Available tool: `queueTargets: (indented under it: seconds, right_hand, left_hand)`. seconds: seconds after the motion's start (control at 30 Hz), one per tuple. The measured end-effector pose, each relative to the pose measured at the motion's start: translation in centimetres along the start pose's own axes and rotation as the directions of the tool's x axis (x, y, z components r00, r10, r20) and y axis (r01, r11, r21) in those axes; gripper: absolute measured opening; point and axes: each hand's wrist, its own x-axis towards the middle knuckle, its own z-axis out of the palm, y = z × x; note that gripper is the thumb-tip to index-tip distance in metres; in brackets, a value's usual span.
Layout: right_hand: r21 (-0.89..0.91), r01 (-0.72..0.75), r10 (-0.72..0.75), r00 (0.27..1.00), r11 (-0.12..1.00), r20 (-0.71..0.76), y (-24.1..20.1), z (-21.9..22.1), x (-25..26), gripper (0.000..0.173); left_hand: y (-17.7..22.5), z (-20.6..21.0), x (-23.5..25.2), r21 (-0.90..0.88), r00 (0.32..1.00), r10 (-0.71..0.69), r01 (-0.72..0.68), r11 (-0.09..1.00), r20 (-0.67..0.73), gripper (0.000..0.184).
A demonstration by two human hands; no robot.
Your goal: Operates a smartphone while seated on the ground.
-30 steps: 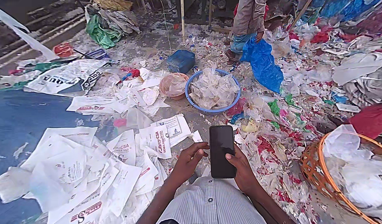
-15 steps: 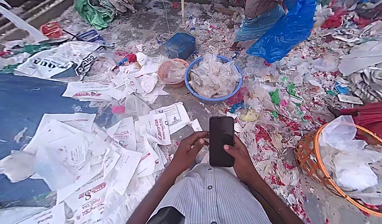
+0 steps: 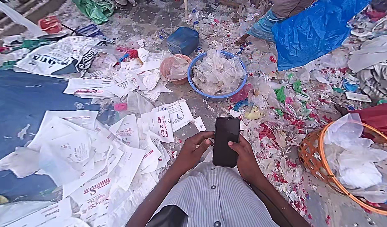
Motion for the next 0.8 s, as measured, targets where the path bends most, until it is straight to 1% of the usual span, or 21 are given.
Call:
queueTargets:
  seconds: [0.2, 0.43, 0.8]
  right_hand:
    - [0.004, -0.009, 0.009, 0.997, 1.0, -0.073, -0.03, 0.09, -0.22, 0.038]
    - [-0.008, -0.027, 0.026, 0.995, 1.0, -0.094, -0.1, 0.0, -0.37, 0.037]
    - [-0.058, -0.054, 0.042, 0.98, 0.997, -0.193, -0.68, 0.25, -0.45, 0.038]
  left_hand:
    - [-0.24, 0.1, -0.12, 0.017, 1.0, -0.002, 0.002, 1.0, 0.02, 0.043]
    - [-0.16, 0.16, -0.24, 0.018, 0.999, -0.011, 0.01, 1.0, 0.034, 0.042]
    - [-0.06, 0.48, -0.33, 0.018, 0.998, 0.002, -0.003, 1.0, 0.059, 0.04]
